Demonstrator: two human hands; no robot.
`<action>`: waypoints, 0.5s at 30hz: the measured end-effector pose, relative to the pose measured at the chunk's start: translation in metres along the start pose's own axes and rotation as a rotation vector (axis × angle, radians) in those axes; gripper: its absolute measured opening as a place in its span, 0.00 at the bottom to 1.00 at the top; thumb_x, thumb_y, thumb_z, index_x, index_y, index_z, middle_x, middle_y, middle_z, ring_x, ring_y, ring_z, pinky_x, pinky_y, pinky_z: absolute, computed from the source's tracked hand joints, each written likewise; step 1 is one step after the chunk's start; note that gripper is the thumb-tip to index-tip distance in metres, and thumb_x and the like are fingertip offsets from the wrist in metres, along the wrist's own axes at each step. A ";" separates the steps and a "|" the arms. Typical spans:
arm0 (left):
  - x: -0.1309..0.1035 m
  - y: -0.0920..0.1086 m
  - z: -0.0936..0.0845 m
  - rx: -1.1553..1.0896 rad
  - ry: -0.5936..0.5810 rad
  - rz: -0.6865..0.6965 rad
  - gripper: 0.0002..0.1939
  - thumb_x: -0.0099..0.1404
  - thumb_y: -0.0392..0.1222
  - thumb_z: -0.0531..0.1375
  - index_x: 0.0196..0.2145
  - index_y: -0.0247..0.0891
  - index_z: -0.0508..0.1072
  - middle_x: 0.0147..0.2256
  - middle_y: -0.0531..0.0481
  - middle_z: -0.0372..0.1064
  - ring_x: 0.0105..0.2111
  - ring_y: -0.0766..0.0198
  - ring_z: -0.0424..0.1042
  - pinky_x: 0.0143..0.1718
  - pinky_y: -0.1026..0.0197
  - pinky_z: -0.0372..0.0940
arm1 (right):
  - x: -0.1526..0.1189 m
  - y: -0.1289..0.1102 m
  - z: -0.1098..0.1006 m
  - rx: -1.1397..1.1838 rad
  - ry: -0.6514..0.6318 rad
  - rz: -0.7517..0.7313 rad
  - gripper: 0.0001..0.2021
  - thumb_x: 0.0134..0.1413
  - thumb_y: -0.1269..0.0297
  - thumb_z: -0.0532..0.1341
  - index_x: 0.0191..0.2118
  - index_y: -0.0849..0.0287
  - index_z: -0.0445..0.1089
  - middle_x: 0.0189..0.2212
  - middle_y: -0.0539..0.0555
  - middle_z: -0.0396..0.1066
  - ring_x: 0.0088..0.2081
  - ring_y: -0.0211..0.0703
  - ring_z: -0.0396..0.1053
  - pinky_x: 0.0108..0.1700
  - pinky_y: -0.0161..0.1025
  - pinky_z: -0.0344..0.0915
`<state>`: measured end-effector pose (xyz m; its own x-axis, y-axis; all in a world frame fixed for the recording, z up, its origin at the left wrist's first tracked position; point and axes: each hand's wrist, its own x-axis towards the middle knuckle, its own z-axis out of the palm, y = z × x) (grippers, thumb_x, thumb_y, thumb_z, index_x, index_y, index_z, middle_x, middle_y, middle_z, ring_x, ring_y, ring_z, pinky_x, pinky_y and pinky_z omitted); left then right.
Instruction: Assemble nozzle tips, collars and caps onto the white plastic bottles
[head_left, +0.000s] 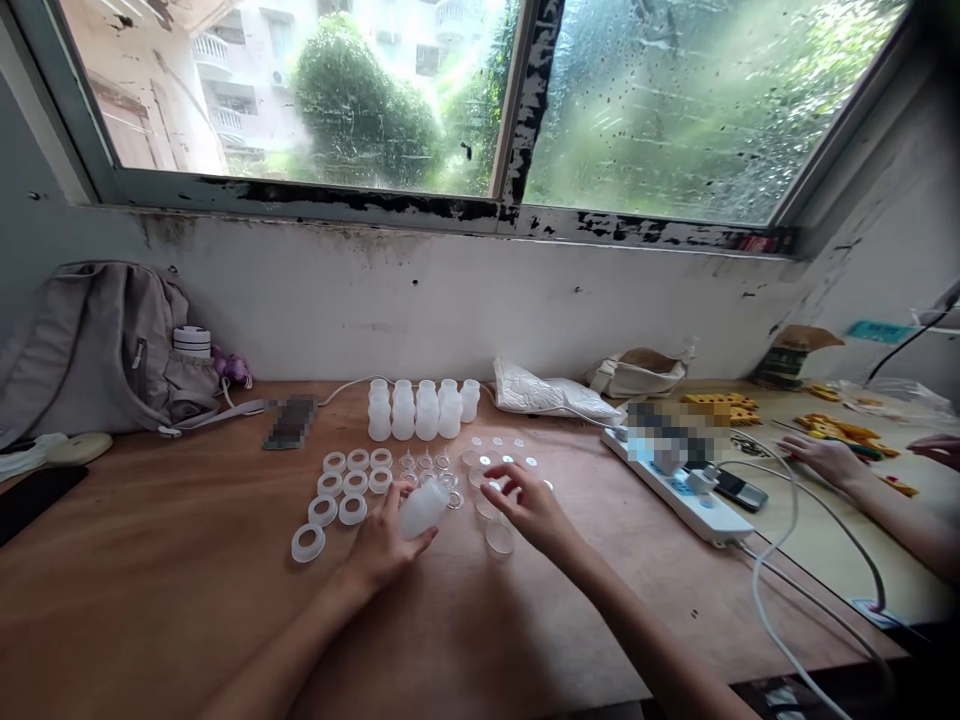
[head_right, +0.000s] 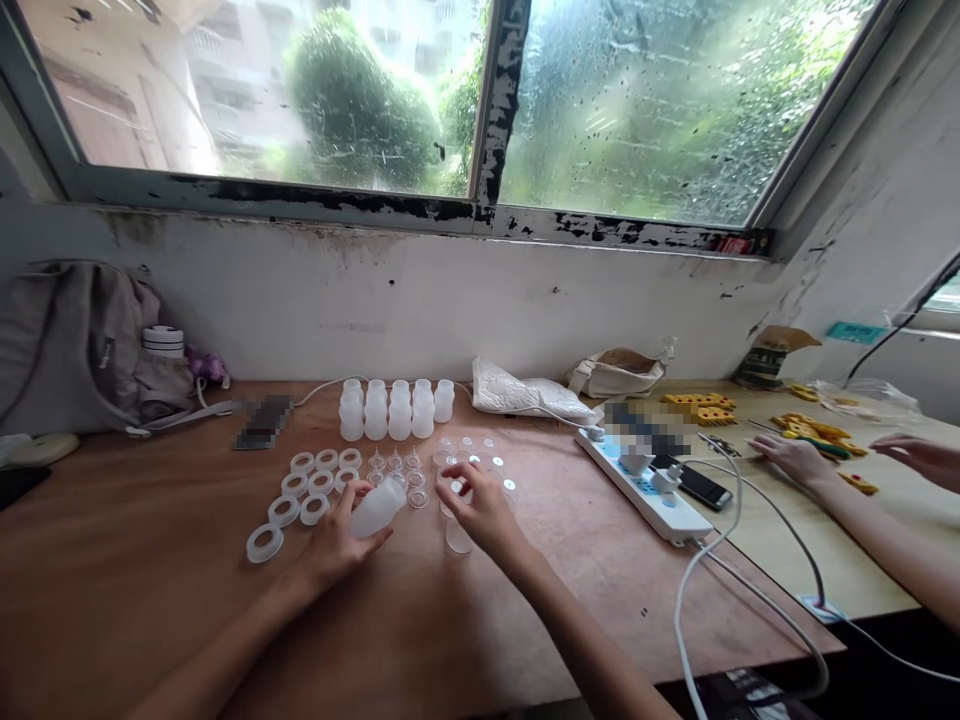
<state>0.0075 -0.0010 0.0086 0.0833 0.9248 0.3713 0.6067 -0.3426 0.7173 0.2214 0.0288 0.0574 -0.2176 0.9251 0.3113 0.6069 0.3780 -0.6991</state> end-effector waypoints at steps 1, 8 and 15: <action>-0.001 0.000 0.001 0.041 0.009 0.027 0.22 0.50 0.47 0.60 0.42 0.42 0.59 0.40 0.48 0.65 0.38 0.57 0.68 0.35 0.57 0.64 | -0.006 0.007 -0.005 -0.045 -0.028 0.019 0.11 0.48 0.56 0.56 0.33 0.57 0.67 0.34 0.54 0.66 0.27 0.38 0.64 0.31 0.39 0.63; -0.003 -0.003 0.003 0.070 0.043 0.154 0.25 0.48 0.45 0.62 0.44 0.43 0.60 0.39 0.50 0.67 0.37 0.58 0.69 0.36 0.58 0.65 | -0.034 0.030 0.000 -0.008 -0.075 0.076 0.11 0.47 0.57 0.57 0.35 0.56 0.66 0.34 0.53 0.66 0.24 0.37 0.65 0.31 0.41 0.65; -0.005 -0.002 -0.003 0.022 0.010 0.244 0.22 0.49 0.46 0.61 0.41 0.42 0.61 0.39 0.50 0.68 0.37 0.59 0.70 0.36 0.59 0.65 | -0.027 0.009 -0.008 0.479 0.241 0.177 0.19 0.46 0.52 0.59 0.40 0.61 0.65 0.33 0.56 0.67 0.28 0.41 0.67 0.26 0.38 0.66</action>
<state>0.0034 -0.0053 0.0070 0.2219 0.8133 0.5379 0.5869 -0.5519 0.5924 0.2387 0.0066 0.0474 0.0708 0.9626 0.2616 0.1913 0.2443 -0.9506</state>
